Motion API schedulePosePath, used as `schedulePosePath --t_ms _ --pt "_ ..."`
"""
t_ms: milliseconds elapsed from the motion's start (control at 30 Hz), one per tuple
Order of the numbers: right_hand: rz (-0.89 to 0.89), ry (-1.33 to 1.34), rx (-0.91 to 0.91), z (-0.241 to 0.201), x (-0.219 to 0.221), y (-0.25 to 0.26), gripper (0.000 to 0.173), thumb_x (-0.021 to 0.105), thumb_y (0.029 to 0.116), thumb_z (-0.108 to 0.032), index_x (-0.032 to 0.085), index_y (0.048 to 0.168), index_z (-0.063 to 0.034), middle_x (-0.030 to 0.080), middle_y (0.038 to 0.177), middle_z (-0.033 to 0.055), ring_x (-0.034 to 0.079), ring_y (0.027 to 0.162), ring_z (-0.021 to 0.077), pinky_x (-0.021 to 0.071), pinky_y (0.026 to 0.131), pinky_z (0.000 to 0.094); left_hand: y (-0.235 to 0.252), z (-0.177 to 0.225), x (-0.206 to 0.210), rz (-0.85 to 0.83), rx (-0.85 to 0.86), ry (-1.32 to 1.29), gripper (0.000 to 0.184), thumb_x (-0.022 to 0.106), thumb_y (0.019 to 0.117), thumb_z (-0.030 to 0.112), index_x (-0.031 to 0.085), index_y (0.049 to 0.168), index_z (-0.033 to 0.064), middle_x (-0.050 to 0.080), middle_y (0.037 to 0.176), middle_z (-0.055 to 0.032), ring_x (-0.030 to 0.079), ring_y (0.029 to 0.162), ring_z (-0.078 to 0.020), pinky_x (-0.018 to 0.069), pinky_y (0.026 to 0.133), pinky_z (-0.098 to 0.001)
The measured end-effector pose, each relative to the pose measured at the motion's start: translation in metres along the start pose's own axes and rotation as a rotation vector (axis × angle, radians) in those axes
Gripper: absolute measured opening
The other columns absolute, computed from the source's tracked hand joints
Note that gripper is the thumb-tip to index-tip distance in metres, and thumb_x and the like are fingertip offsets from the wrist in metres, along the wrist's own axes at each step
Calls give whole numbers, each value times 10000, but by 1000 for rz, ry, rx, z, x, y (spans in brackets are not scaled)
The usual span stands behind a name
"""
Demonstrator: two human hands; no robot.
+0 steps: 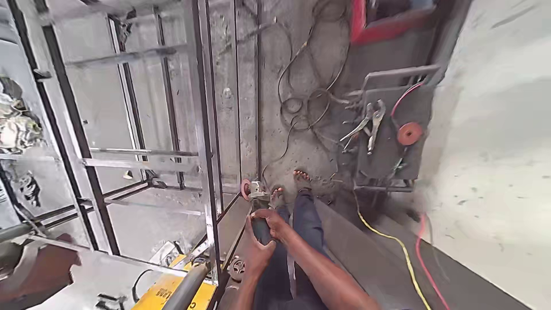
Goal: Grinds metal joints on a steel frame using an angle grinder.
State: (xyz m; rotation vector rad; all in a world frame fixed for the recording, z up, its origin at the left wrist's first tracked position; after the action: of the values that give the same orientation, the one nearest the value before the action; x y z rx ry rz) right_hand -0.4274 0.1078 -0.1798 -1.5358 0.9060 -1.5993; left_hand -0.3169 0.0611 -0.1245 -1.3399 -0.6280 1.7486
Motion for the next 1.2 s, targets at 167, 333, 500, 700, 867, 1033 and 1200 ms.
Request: schedulePosePath --t_ms 167,333,500,700,867,1033,1200 --pt "-2 -18 -270 -68 -6 -70 138 685 834 -71 688 945 11 715 841 116 692 757 188 599 734 374 -32 93 -3 -66 216 -55 1308 866 609 198 76 1644 86 500 1505 -177 614 1250 -272 546 1005 -510" --pt "-8 -55 -425 -136 23 -149 186 692 838 -51 648 1000 27 709 845 136 696 756 208 607 724 375 -62 172 -21 -85 315 -55 1309 859 626 261 48 1639 93 570 1428 -164 667 1165 -264 579 946 -524" --pt "41 -219 -409 -188 80 -191 129 684 888 -48 641 992 15 690 822 127 682 729 208 601 686 383 -77 227 -50 -14 297 -142 1298 879 610 321 113 1632 89 610 1365 -167 671 1140 -284 572 943 -537" --pt "250 -995 -452 -232 153 -162 604 853 702 -244 629 1218 -23 697 1091 151 672 1010 276 545 902 517 -46 262 -80 74 190 -337 1227 926 628 276 199 1582 18 639 1264 -250 666 1114 -345 553 959 -548" --pt "303 -1513 -414 -262 206 -145 702 788 743 -375 587 1343 -70 669 1239 164 643 1156 324 511 967 578 5 289 -91 42 211 -769 1040 871 681 56 247 1499 -91 594 1278 -270 641 1136 -280 556 971 -440" --pt "337 -1540 -310 -296 246 -121 733 778 767 -357 545 1393 -55 666 1248 165 641 1157 319 508 971 564 35 316 -123 -99 175 -995 1034 816 641 -81 246 1502 -24 604 1241 -218 669 1046 -225 596 864 -396" --pt "433 -1526 -378 -324 262 -90 772 806 705 -390 568 1356 -51 690 1198 150 665 1115 293 527 958 546 71 336 -139 -119 157 -930 1045 823 649 -40 242 1518 -30 575 1334 -231 631 1175 -250 561 981 -422"
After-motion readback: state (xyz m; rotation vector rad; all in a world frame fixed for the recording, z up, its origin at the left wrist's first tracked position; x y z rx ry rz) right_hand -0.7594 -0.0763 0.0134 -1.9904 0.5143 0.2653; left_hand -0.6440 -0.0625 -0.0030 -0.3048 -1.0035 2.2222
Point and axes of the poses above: each hand's wrist, its own y-axis towards the middle knuckle, its own x-axis out of the palm, z = x × y, the point moved 1 cm from there along y, towards the middle knuckle
